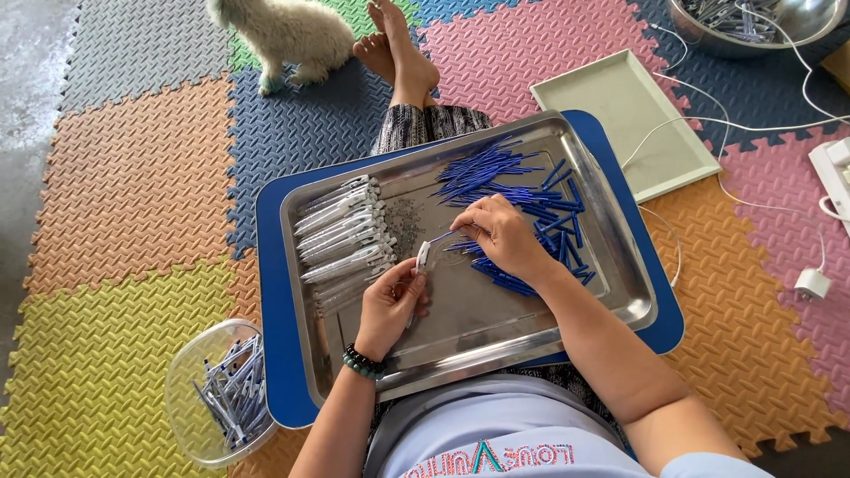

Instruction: Manually assembling pens by inserting ink refills into pen barrels.

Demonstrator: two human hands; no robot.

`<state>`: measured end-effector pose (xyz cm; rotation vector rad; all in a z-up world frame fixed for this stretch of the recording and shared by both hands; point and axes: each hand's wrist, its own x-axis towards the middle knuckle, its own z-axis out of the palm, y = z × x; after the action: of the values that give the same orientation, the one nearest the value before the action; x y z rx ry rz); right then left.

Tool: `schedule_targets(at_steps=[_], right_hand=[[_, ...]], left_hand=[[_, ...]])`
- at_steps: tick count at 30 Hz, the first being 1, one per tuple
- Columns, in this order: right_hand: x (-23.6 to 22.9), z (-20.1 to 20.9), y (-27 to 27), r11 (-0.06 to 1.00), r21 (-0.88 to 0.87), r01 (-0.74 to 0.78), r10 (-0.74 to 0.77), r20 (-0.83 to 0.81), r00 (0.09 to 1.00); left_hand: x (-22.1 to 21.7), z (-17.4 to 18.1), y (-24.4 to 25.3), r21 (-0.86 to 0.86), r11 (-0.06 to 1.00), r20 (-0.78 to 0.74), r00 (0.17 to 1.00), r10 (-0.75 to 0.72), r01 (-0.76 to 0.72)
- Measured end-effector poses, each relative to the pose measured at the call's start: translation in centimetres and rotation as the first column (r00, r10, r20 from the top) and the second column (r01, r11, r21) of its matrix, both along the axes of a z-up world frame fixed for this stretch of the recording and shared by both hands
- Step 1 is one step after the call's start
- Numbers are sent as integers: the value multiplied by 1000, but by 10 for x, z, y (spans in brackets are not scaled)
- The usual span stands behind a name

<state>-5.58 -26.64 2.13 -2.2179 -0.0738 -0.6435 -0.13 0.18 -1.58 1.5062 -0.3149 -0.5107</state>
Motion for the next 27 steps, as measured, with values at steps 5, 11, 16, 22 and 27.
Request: schedule_targets(at_steps=[5, 11, 16, 22, 27], right_hand=[[5, -13, -7, 959, -266, 103, -81, 93, 992], [4, -6, 1, 964, -265, 39, -9, 114, 993], [-2, -1, 16, 990, -77, -118, 126, 101, 987], [-7, -11, -7, 988, -136, 75, -74, 17, 997], [-22, -18, 0, 800, -590, -108, -279, -525, 804]], left_hand=[[1, -15, 3, 49, 998, 56, 997, -53, 50], [2, -14, 2, 32, 994, 80, 990, -111, 109], [1, -17, 4, 15, 994, 75, 991, -112, 111], [4, 2, 3, -31, 999, 47, 998, -38, 40], [6, 8, 2, -118, 992, 81, 996, 41, -32]])
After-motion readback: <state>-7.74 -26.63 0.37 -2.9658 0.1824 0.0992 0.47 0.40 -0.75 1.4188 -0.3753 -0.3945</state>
